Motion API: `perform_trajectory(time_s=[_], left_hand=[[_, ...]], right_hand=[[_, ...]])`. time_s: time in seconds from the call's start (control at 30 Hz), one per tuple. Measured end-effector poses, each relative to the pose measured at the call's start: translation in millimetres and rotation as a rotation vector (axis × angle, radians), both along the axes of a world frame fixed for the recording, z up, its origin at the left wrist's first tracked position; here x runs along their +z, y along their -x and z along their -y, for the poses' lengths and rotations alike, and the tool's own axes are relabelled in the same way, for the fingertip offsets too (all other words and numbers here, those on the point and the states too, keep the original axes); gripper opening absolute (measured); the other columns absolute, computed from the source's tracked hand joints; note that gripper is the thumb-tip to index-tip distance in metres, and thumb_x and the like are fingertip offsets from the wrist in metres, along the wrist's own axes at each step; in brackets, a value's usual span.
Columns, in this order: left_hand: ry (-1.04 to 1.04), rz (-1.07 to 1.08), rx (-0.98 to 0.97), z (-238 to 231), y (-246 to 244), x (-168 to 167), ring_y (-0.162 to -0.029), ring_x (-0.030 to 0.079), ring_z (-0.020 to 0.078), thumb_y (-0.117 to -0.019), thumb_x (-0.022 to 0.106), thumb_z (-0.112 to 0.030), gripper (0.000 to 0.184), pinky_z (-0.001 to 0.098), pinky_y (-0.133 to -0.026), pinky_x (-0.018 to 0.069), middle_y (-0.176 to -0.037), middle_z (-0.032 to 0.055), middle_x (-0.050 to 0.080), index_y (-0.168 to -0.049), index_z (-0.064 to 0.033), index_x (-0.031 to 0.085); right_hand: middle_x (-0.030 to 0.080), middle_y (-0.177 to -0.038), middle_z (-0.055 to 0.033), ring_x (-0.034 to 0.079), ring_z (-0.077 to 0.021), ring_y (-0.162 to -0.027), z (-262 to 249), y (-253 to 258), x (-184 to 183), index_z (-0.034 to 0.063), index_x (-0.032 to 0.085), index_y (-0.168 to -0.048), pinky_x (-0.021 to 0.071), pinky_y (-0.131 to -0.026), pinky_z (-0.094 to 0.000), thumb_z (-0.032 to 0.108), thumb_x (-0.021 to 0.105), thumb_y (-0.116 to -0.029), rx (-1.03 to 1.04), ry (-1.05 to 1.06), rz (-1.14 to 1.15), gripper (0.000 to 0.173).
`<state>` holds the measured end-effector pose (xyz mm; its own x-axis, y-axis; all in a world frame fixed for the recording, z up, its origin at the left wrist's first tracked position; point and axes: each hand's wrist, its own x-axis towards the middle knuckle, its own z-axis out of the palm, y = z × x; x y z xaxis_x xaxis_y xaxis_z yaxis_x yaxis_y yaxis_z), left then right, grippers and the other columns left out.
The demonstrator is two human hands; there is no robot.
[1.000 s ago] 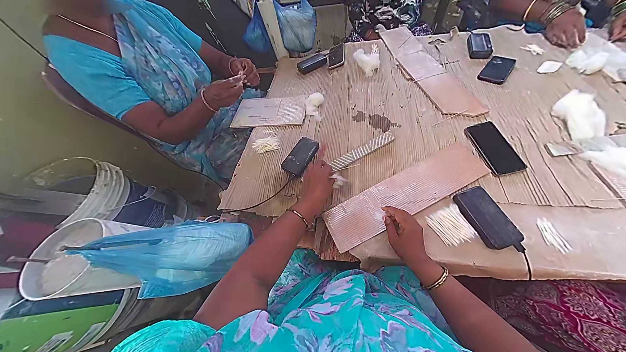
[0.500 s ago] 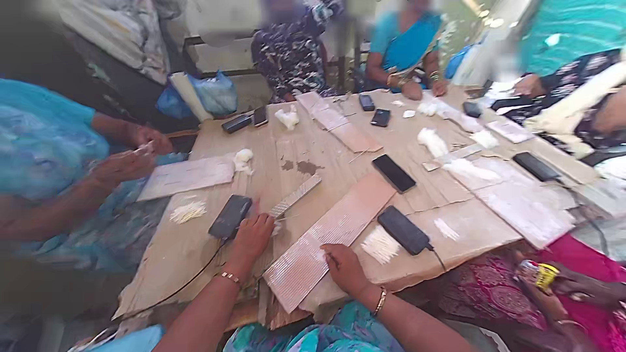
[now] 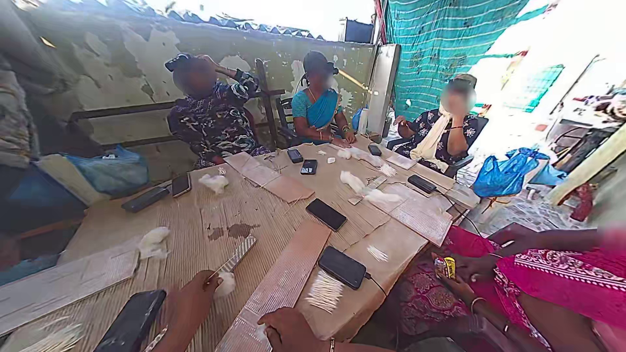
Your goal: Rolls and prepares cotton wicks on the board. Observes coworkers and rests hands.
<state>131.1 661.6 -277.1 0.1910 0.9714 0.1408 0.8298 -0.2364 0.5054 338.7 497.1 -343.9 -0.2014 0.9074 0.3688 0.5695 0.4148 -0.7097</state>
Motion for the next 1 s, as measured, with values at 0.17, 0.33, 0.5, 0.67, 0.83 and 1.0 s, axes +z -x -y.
perform_trajectory(time_s=[0.17, 0.33, 0.5, 0.67, 0.83, 1.0], left_hand=[[0.022, -0.002, 0.041, -6, -12, -10, -0.111, 0.065, 0.0451, -0.1022, 0.065, -0.012, 0.025, 0.063, -0.101, 0.0468, -0.112, 0.0289, 0.069, -0.119, 0.0068, 0.066], [-0.019, -0.092, 0.012, -11, -9, -12, -0.123, 0.057, 0.0492, -0.0997, 0.067, -0.011, 0.025, 0.0621, -0.108, 0.0413, -0.123, 0.0325, 0.063, -0.116, 0.0077, 0.068], [-0.094, -0.285, -0.021, -19, 3, -23, -0.129, 0.051, 0.0548, -0.0991, 0.069, -0.028, 0.046, 0.0697, -0.106, 0.0388, -0.134, 0.0338, 0.058, -0.132, 0.0037, 0.061], [-0.119, -0.501, -0.069, -19, 7, -26, -0.126, 0.056, 0.0527, -0.1057, 0.057, -0.033, 0.047, 0.0671, -0.104, 0.0432, -0.128, 0.0323, 0.063, -0.136, 0.0032, 0.059], [-0.179, -0.625, -0.062, -14, 0, -28, -0.119, 0.062, 0.0511, -0.1091, 0.049, -0.028, 0.045, 0.0639, -0.103, 0.0455, -0.123, 0.0324, 0.065, -0.139, 0.0048, 0.055], [-0.129, -0.636, -0.003, -11, -3, -30, -0.118, 0.062, 0.051, -0.1081, 0.047, -0.019, 0.044, 0.0638, -0.104, 0.0448, -0.125, 0.0335, 0.063, -0.146, 0.0043, 0.049]], right_hand=[[0.073, -0.112, -0.0203, 0.069, -0.035, -0.11, -1, -1, 0, 0.0007, 0.07, -0.124, 0.0518, -0.101, -0.0483, 0.004, 0.052, -0.1003, -0.007, -0.011, -0.018, 0.029], [0.073, -0.112, -0.0203, 0.069, -0.0352, -0.11, 1, 0, 2, 0.0015, 0.069, -0.125, 0.0525, -0.1, -0.0478, 0.005, 0.053, -0.1008, -0.004, 0.022, -0.023, 0.029], [0.073, -0.113, -0.0195, 0.069, -0.0346, -0.11, -1, 0, -1, 0.0012, 0.07, -0.123, 0.0532, -0.099, -0.0478, 0.005, 0.054, -0.1003, -0.014, -0.009, -0.036, 0.028], [0.072, -0.116, -0.0195, 0.068, -0.0346, -0.113, 0, 0, 0, 0.0017, 0.069, -0.125, 0.0524, -0.101, -0.0478, 0.005, 0.052, -0.101, -0.001, 0.02, -0.019, 0.03], [0.072, -0.115, -0.0195, 0.068, -0.0349, -0.113, 0, 0, 3, 0.002, 0.069, -0.126, 0.0521, -0.1, -0.0483, 0.006, 0.052, -0.1015, 0.003, 0.029, -0.005, 0.03], [0.072, -0.115, -0.0196, 0.068, -0.0347, -0.113, 0, 0, 1, 0.0019, 0.069, -0.125, 0.052, -0.101, -0.0477, 0.005, 0.052, -0.1008, 0.005, 0.009, 0.006, 0.03]])
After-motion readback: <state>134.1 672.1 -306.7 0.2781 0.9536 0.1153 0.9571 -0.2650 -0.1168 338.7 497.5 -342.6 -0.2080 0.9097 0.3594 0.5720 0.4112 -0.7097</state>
